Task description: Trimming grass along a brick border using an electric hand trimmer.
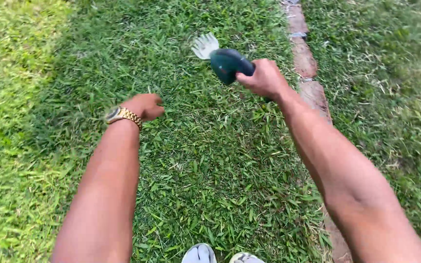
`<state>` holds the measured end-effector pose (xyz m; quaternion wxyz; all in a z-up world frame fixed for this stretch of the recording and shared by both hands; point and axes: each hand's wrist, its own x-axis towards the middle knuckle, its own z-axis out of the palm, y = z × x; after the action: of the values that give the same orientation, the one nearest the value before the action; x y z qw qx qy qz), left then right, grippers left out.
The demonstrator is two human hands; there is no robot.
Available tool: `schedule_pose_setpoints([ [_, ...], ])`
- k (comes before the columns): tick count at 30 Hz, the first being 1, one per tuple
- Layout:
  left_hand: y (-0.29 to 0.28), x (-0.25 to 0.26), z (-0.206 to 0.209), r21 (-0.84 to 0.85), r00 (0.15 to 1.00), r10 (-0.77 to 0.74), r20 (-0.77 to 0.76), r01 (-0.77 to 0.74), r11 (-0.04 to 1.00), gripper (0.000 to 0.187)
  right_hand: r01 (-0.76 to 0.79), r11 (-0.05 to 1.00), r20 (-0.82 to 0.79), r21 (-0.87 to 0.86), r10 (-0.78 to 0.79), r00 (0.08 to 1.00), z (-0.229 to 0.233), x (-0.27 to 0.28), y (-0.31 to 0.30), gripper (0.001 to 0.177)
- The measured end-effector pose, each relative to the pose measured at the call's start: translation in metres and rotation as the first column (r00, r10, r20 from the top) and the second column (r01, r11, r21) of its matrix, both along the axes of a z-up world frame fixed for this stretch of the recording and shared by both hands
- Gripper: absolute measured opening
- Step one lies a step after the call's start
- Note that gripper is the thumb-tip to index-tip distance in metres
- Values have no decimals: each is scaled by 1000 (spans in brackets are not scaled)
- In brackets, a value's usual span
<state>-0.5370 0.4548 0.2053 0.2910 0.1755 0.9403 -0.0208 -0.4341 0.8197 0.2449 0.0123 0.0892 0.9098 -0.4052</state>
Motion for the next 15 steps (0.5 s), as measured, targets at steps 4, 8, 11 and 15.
schedule_pose_setpoints([
  [4, 88, 15, -19, 101, 988, -148, 41, 143, 985, 61, 185, 947, -123, 262, -157, 980, 11, 77, 102, 34],
  [8, 170, 43, -19, 131, 949, -314, 18, 309, 942, 66, 293, 839, -108, 459, -274, 956, -13, 164, 185, 36],
  [11, 214, 73, -2, 95, 929, -370, -9, 369, 924, 78, 205, 709, 163, 674, -413, 896, -46, 206, 229, 43],
  [15, 241, 103, -14, 198, 925, -376, -58, 379, 904, 83, -21, 676, 406, 737, -418, 813, -72, 247, 255, 48],
])
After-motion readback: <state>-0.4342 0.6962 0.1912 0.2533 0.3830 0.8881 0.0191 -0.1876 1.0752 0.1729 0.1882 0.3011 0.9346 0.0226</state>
